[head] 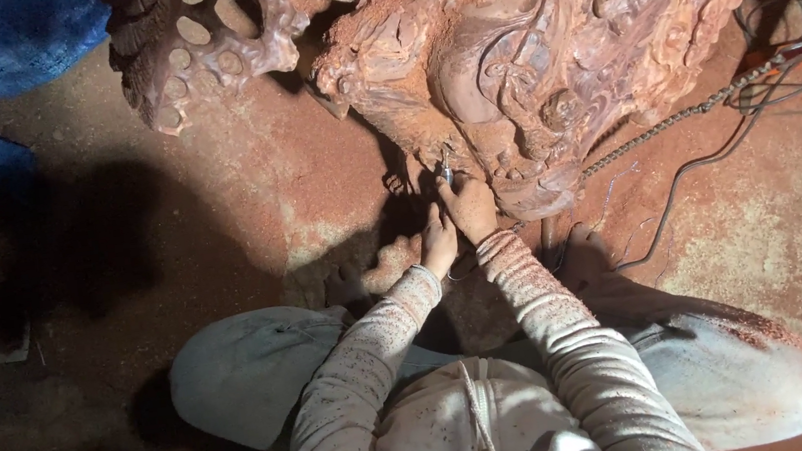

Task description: The person carves fine details into a large wooden sculpture using a handheld rotary tool while sitting on the floor.

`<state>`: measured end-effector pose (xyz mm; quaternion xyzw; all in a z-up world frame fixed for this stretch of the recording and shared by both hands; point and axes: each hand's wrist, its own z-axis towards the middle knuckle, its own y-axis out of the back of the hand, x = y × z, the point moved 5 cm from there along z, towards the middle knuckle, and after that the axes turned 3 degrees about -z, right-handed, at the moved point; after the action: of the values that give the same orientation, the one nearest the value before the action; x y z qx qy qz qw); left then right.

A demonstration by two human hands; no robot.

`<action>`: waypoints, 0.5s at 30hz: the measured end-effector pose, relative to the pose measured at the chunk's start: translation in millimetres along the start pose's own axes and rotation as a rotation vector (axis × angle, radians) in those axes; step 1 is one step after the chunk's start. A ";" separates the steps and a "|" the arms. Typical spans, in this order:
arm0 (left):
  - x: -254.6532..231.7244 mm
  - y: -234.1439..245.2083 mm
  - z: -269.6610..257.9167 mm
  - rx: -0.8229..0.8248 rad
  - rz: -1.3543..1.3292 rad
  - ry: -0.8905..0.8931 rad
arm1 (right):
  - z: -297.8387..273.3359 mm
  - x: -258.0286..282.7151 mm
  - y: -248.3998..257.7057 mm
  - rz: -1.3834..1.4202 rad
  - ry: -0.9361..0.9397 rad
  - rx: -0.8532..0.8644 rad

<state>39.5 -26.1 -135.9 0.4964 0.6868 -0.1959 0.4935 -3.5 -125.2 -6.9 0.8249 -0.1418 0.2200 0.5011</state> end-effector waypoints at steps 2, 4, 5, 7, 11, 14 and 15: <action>4.6 -0.1 -1.8 0.008 0.010 0.027 | -1.4 -3.6 -1.9 -0.009 -0.020 0.005; 12.0 -1.8 -3.7 0.069 -0.069 0.213 | -1.5 -4.8 -0.4 -0.005 -0.002 -0.003; 12.3 -2.9 -8.9 0.071 -0.068 0.211 | -2.2 -9.2 -3.5 -0.004 -0.003 -0.005; 4.2 -1.0 -14.8 0.003 -0.052 0.051 | -0.4 -15.4 -10.8 -0.052 0.009 0.013; 3.3 1.6 -16.0 0.022 -0.027 0.035 | 1.4 -14.4 -12.7 -0.034 0.007 0.022; -3.1 4.8 -16.5 0.005 -0.036 0.008 | -4.1 -5.0 -5.3 0.005 0.068 -0.011; -6.2 5.9 -16.4 -0.004 -0.036 -0.008 | -2.4 -4.1 -4.3 0.013 0.083 -0.023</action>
<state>36.9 -14.1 -122.0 0.4822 0.6941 -0.2052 0.4935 -5.6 -121.1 -11.4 0.8083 -0.1288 0.2557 0.5145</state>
